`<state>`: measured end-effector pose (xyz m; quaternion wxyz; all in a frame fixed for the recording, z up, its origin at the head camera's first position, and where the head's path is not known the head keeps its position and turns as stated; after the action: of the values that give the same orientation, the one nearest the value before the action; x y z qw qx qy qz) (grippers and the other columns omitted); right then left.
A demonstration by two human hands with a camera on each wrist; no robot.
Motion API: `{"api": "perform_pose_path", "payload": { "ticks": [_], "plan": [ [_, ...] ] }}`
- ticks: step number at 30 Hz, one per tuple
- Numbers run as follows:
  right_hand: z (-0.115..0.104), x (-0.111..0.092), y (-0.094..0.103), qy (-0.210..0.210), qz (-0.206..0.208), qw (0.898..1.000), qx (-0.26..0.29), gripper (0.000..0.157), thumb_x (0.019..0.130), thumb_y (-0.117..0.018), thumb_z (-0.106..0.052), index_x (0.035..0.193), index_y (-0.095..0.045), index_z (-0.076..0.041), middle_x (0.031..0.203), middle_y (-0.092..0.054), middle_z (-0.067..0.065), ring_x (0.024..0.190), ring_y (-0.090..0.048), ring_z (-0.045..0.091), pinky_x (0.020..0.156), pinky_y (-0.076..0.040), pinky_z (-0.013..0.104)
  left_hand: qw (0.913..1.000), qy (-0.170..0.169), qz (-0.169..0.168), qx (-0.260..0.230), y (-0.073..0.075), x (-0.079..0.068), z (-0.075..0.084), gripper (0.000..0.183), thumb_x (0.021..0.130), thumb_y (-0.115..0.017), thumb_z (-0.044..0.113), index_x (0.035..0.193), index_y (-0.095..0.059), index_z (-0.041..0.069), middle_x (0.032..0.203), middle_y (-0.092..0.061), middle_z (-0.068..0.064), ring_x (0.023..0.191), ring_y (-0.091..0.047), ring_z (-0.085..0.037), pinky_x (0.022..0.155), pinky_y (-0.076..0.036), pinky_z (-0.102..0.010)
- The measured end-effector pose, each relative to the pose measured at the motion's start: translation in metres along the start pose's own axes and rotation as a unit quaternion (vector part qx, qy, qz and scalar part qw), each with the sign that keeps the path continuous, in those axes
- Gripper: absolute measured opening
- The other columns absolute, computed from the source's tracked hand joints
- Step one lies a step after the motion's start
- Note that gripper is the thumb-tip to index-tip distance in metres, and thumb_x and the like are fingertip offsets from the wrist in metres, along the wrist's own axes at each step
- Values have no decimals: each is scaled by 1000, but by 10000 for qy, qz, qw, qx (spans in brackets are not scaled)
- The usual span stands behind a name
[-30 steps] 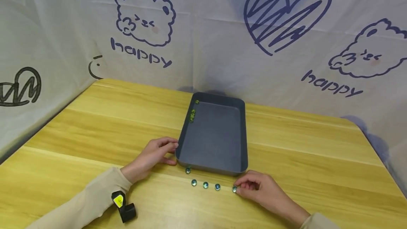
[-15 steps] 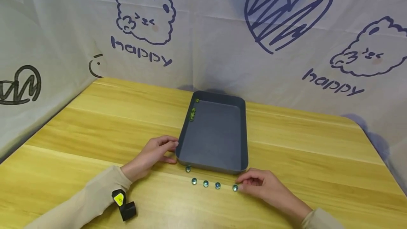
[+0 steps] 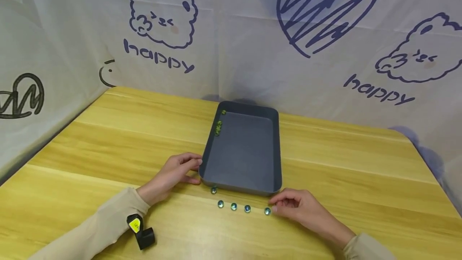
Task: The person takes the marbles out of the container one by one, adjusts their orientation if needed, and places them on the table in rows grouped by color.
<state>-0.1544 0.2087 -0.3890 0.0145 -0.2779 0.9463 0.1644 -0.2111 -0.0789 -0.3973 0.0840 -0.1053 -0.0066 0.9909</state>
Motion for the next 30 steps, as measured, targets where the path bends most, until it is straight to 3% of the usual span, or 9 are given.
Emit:
{"api": "perform_pose_path", "payload": {
  "ticks": [24, 30],
  "plan": [
    [-3, 8, -5, 217, -102, 9994, 262, 23, 94, -60, -3, 113, -65, 8, 102, -65, 5, 80, -59, 9, 64, -53, 20, 9999, 111, 98, 73, 12, 0, -3, 30, 96, -55, 11, 121, -60, -6, 109, -63, -18, 89, -64, -22, 69, -61, -34],
    [4, -2, 6, -239, -17, 9993, 300, 25, 96, -58, -7, 116, -65, 6, 107, -67, -2, 80, -58, 7, 65, -53, 22, 9999, 104, -43, 2, 4, 1, -4, 31, 96, -55, 12, 122, -60, -6, 111, -62, -19, 92, -64, -22, 70, -61, -33]
  ]
}}
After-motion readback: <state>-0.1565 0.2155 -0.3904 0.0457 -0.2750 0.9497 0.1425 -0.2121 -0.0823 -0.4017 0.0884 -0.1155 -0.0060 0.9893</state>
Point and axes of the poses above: each hand's wrist, its own x-axis towards the middle knuckle, its own y-axis out of the back of the hand, z = x × y, the point moved 8 cm from there along x, towards the middle knuckle
